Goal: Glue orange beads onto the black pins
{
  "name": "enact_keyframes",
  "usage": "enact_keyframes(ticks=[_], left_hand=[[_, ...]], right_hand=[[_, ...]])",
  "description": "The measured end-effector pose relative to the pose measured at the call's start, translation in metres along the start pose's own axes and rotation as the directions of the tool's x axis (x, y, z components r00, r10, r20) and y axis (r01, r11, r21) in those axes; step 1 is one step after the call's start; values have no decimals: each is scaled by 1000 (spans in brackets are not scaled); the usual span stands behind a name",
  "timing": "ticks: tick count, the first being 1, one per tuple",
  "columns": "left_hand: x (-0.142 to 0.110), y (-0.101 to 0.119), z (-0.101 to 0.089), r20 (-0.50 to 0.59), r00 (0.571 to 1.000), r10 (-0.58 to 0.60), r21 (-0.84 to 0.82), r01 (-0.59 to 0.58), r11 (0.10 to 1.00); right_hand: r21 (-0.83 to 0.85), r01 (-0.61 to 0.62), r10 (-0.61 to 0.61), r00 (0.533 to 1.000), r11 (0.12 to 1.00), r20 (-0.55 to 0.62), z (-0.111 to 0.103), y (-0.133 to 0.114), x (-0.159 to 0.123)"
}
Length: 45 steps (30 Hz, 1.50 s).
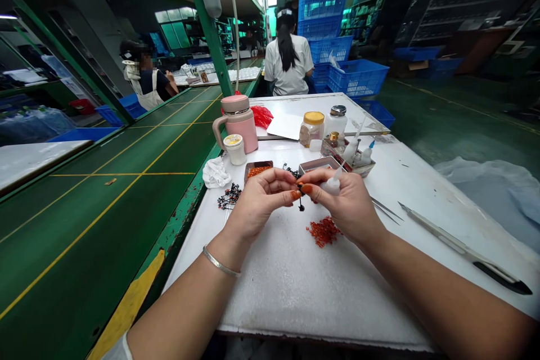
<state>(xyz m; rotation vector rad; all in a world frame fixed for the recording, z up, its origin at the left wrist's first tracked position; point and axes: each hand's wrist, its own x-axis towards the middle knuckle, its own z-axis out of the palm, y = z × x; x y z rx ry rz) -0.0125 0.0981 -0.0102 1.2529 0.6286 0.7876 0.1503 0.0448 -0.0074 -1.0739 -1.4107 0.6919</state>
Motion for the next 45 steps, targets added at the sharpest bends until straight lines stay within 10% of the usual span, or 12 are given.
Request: enact_keyframes(ticks=[19,37,45], left_hand=[[1,2,1,-255,946,199,69,-188,980],[-2,5,3,-310,913,264,282,-177,943],[-4,5,3,-311,900,307,370,-183,911]], right_hand=[[154,-300,288,953,941,96,6,7,-2],[21,29,-26,992,999,-126,9,-1,-6],[122,-14,28,993,992,-112,9,-1,-4]])
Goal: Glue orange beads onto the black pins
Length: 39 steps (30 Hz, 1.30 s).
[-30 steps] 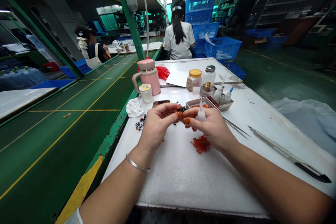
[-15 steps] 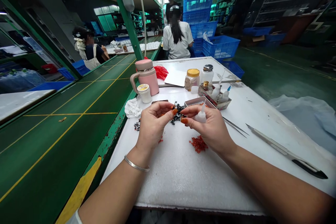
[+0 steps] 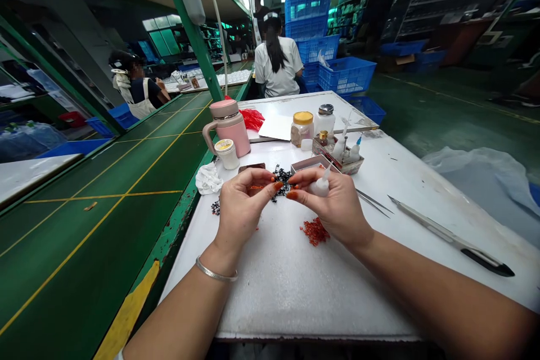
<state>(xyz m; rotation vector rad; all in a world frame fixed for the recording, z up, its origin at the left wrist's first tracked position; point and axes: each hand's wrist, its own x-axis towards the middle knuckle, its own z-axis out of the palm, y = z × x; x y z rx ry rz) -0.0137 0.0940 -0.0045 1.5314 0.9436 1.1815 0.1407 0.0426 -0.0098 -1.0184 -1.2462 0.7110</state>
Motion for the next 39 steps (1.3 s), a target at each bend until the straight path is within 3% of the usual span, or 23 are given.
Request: enact_keyframes(ticks=[19,22,26,30,35,39], left_hand=[[3,-2,-2,-24,999,48,146,-44,988],[12,-4,-12,-47,997,57,166,-48,985],[30,-8,-35,-211,972,102,146,-72,987],[45,-14,-56,-303,952,27,106,5,994],[52,-22,-70,-280,958,-66,248,139,959],[50,-20,-78,-173,972,-161,355,215,910]], right_hand=[[-23,-20,21,1000,1000,8,-3,6,1],[-98,-53,57,998,994,35,-4,12,3],[-211,-28,38,999,977,40,-6,18,6],[-279,-4,14,999,960,35,-6,19,8],[-276,-18,30,999,961,41,-7,17,8],[-285,-25,37,999,958,36,-8,17,7]])
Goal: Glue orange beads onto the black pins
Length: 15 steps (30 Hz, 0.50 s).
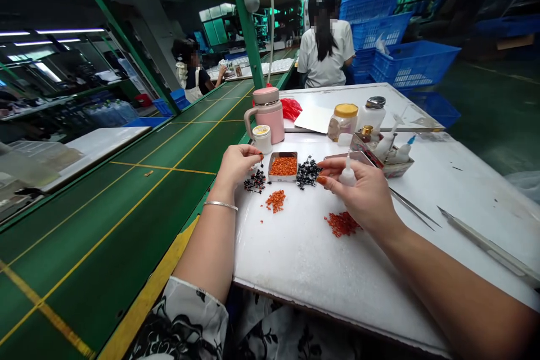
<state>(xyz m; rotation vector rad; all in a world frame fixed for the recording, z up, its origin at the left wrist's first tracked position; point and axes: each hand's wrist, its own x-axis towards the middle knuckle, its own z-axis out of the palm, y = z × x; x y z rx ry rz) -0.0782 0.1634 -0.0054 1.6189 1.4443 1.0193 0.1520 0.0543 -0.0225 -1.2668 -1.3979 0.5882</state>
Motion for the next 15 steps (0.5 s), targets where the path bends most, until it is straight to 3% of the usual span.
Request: enact_keyframes(ticks=[10,12,15], left_hand=[[2,0,-22,104,994,-47,333,10,943],[-1,2,-15,86,996,10,333,-39,942],[-9,7,8,84,979,188,280,-204,938]], right_hand=[[-16,13,-13,1000,1000,-21,-1,2,2],[-10,24,-24,999,1000,-38,-2,1,2],[11,40,-39,995,999,-96,-3,0,2]])
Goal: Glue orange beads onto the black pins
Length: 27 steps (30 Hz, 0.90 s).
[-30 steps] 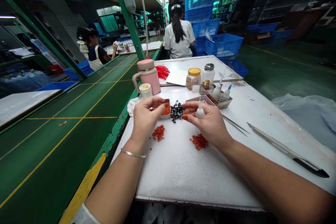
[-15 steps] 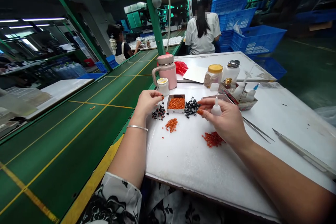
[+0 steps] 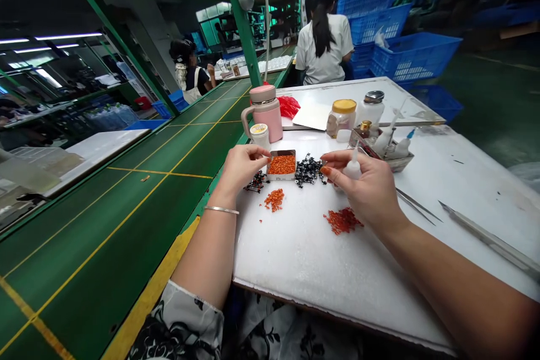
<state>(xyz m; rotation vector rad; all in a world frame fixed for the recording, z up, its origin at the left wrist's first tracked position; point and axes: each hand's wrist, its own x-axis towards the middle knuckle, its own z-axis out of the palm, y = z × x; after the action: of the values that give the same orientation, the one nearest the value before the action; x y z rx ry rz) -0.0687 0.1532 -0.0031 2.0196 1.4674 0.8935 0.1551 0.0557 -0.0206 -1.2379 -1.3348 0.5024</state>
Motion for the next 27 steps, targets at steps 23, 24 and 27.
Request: enact_keyframes(ticks=[23,24,27], left_hand=[[-21,30,72,133,922,365,193,-385,902],[-20,29,70,103,937,335,86,-344,935],[-16,28,65,104,980,172,-292,-135,947]], right_hand=[[57,-4,8,998,998,-70,-2,4,5],[62,-7,11,998,998,-65,-2,4,5],[63,-17,20,999,998,-42,-2,4,5]])
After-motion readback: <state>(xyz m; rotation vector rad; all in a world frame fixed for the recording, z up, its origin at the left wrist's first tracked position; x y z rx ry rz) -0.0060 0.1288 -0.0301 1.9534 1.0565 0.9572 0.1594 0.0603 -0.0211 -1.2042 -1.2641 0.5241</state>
